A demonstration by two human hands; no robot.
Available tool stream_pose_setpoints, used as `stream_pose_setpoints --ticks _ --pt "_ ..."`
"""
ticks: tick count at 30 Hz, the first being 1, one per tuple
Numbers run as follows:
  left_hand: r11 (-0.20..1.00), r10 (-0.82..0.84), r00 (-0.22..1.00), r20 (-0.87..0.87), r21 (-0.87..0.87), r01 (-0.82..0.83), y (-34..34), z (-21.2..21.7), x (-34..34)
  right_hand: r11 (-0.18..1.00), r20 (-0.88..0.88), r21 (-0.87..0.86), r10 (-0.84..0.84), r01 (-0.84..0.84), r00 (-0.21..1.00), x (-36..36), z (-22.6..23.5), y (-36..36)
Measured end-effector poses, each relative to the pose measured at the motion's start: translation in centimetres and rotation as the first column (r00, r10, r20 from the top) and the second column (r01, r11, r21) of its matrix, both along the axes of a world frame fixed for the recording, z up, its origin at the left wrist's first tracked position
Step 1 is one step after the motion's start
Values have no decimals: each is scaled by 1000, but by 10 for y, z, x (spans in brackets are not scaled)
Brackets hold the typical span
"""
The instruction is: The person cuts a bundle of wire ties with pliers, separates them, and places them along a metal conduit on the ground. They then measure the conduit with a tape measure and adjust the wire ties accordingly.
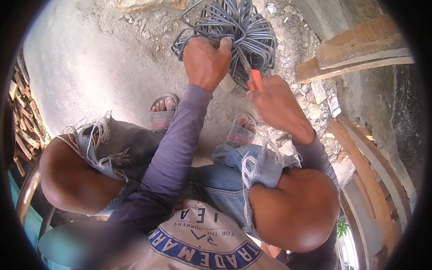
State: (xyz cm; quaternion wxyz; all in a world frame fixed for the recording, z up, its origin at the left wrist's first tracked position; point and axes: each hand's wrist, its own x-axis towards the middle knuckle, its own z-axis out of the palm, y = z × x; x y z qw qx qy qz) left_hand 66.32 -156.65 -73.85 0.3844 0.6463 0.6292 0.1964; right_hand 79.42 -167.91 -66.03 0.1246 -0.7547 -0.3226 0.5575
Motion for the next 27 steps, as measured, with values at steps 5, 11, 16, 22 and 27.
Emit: stream_pose_setpoints --ticks 5,11,16,22,27 --pt "988 54 994 99 -152 -39 0 4 -5 992 -91 -118 -55 45 994 3 17 14" --pt "948 263 951 164 -224 -224 -13 3 -2 979 -78 -202 9 -24 997 17 25 24" --pt "919 391 878 274 -167 -357 -22 -10 3 967 -82 -250 31 -51 996 7 39 41" --pt "905 417 826 379 -252 -342 -33 3 12 925 -130 -345 -216 160 968 -15 21 37" --pt "903 424 787 448 -277 -328 -42 4 25 929 -20 -253 -285 271 958 -7 -29 -10"
